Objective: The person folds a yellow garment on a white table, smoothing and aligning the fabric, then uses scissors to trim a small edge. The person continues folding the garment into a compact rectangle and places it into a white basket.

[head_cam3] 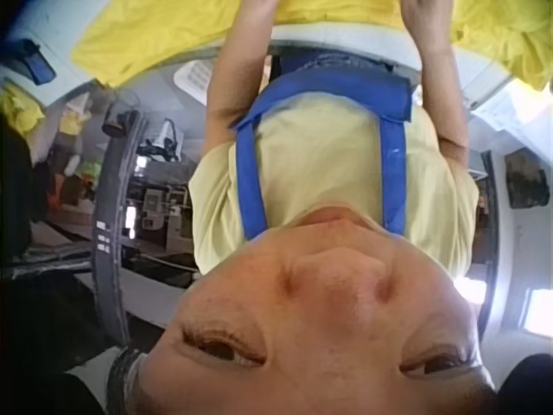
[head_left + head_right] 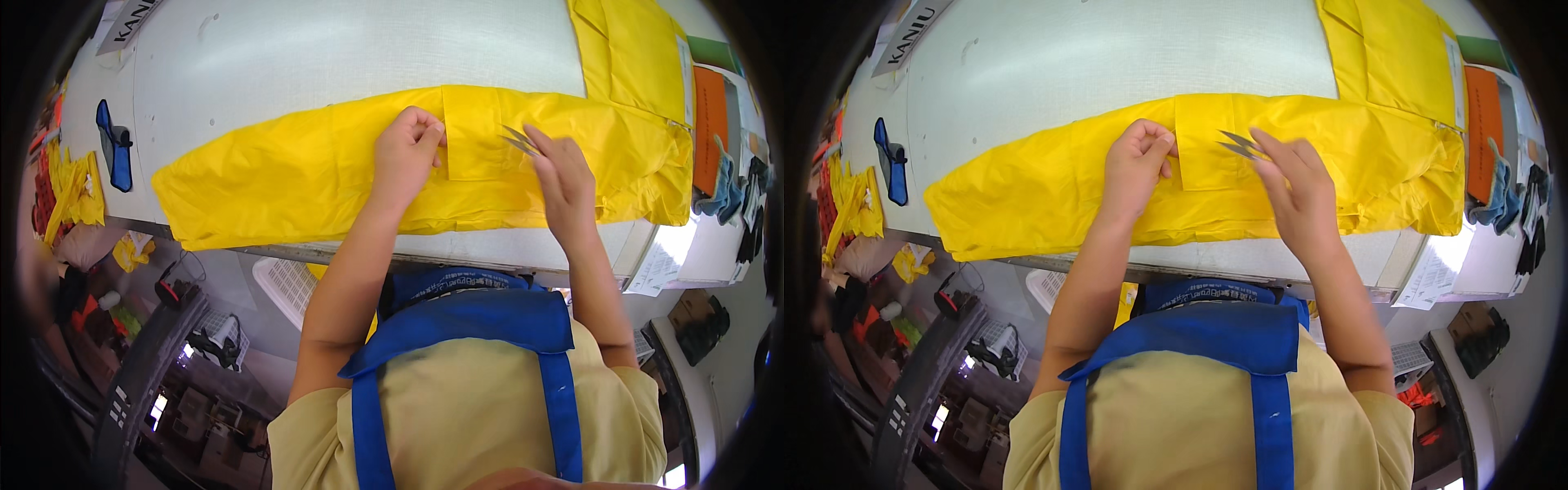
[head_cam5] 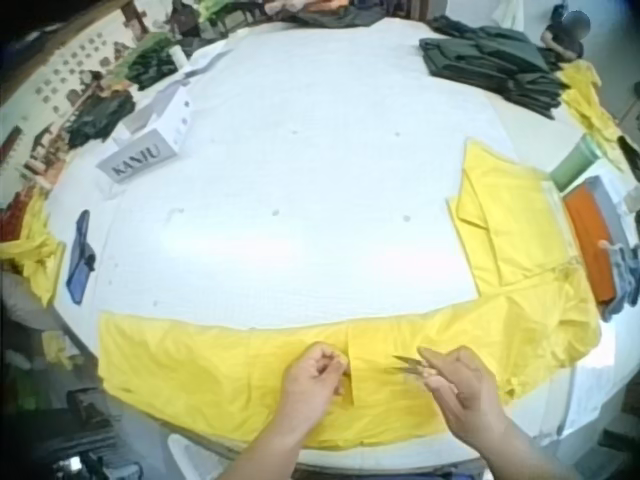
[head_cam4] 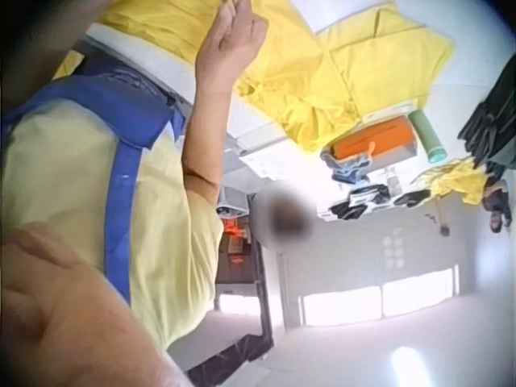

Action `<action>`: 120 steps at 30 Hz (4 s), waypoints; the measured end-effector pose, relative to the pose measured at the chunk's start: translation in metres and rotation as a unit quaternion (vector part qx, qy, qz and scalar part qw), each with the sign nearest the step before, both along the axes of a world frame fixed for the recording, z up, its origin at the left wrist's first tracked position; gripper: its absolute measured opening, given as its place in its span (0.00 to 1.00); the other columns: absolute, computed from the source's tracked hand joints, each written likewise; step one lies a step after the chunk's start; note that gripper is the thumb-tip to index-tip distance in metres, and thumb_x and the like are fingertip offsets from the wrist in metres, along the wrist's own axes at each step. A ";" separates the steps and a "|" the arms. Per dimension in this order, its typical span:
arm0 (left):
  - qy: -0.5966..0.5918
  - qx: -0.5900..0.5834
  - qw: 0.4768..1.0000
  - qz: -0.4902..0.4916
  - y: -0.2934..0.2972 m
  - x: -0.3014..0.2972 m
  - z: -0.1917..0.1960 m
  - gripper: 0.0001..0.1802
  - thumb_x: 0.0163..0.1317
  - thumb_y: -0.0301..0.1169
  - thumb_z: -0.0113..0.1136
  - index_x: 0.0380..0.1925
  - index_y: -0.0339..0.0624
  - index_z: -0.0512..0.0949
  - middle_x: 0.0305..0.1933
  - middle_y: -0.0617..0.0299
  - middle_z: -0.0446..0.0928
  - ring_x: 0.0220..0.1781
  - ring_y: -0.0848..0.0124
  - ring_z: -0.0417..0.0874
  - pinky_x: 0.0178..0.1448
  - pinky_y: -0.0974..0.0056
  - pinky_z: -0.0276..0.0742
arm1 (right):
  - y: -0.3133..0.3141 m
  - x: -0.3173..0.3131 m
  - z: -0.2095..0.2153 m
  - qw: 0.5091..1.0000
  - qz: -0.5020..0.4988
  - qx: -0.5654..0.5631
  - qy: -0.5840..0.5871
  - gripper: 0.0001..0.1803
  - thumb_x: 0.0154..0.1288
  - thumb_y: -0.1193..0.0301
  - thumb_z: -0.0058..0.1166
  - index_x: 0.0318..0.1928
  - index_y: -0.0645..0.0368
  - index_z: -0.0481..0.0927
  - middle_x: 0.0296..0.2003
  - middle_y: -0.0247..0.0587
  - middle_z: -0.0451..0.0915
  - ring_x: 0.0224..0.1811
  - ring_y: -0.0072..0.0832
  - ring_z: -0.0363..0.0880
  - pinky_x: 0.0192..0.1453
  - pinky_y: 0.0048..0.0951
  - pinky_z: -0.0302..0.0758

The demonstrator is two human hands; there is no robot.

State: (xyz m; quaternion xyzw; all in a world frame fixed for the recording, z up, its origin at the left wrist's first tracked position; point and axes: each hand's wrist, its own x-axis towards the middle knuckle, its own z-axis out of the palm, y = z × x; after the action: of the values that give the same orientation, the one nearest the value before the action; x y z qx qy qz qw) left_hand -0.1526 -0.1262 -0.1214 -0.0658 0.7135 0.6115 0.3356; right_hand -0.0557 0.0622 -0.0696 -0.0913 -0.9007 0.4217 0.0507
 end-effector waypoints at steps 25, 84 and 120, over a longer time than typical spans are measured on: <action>0.037 -0.084 0.995 -0.049 -0.002 0.009 0.016 0.12 0.61 0.26 0.57 0.42 0.37 0.68 0.22 0.60 0.78 0.19 0.76 0.75 0.25 0.71 0.69 | 0.062 -0.090 -0.043 0.962 -0.074 0.261 -0.030 0.14 0.64 0.64 0.53 0.49 0.52 0.78 0.38 0.45 0.77 0.39 0.39 0.77 0.43 0.36 0.75; 0.585 -0.144 0.690 -0.401 -0.015 0.109 -0.035 0.22 0.57 0.37 0.56 0.54 0.59 0.74 0.68 0.64 0.64 0.69 0.63 0.63 0.72 0.47 0.50 | 0.051 0.079 -0.023 0.957 0.121 0.250 -0.079 0.39 0.56 0.54 0.58 0.68 0.39 0.60 0.72 0.43 0.46 0.75 0.50 0.37 0.71 0.61 0.35; 0.269 0.128 0.752 0.588 -0.463 0.000 -0.001 0.15 0.58 0.18 0.60 0.42 0.35 0.66 0.46 0.56 0.74 0.45 0.67 0.78 0.50 0.63 0.76 | 0.010 0.093 -0.095 0.876 0.165 0.443 -0.094 0.33 0.65 0.55 0.44 0.69 0.46 0.56 0.73 0.41 0.43 0.75 0.50 0.34 0.72 0.58 0.36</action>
State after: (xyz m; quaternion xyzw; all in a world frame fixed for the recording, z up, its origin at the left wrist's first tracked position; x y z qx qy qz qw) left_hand -0.1524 -0.5892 -0.1220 -0.2615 0.5096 0.7665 -0.2904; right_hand 0.0377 0.0722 -0.1645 0.0517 -0.9958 -0.0296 -0.0691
